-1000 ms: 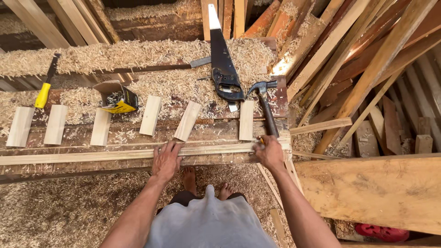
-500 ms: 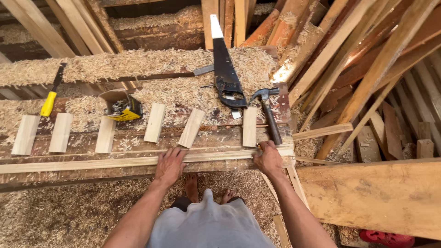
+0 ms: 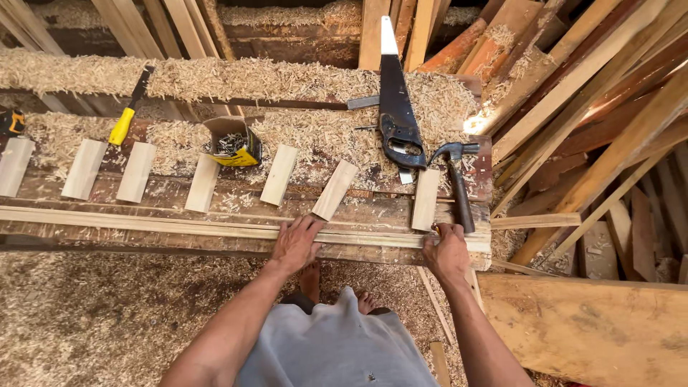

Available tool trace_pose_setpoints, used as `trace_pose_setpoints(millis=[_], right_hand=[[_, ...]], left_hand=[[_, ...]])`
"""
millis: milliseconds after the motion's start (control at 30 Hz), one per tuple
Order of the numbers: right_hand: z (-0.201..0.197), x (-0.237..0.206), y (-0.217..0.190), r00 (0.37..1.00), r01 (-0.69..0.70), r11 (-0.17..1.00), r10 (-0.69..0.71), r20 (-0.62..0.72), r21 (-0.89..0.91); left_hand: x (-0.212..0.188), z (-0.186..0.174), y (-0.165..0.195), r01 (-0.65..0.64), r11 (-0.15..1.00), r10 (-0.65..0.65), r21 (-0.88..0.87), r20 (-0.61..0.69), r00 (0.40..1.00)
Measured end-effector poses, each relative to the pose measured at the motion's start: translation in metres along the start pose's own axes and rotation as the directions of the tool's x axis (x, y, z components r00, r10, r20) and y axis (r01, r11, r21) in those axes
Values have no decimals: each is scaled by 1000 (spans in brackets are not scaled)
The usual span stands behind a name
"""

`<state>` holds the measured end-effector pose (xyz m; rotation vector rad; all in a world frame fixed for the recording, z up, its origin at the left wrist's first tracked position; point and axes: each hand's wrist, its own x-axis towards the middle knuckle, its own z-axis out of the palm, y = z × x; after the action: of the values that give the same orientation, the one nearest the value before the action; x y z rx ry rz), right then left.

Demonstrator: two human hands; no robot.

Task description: The person marks thin wood strips with a pencil along a workbench, positions small wooden blocks and strips into a ladder-like frame, then takes nails from a box and hammers them by hand to fasten the pieces together, working along the assembly.

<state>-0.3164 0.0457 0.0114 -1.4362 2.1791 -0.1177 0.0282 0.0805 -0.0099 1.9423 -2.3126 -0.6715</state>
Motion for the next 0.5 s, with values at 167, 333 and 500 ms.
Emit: trace_pose_setpoints(millis=[167,333,500], right_hand=[[9,16,5,998,-24,970,39,-59,243],[15,29,15,994,-5,977,29,-107,215],[5,1,12,945,230,957,-263,-194,-177]], left_hand=[[0,-7,10,-81,996,76,-36,-136,988],[10,-14,18,-185,977,163,-108,-186,969],[18,-20,18,-249,958,251,-146,-4,968]])
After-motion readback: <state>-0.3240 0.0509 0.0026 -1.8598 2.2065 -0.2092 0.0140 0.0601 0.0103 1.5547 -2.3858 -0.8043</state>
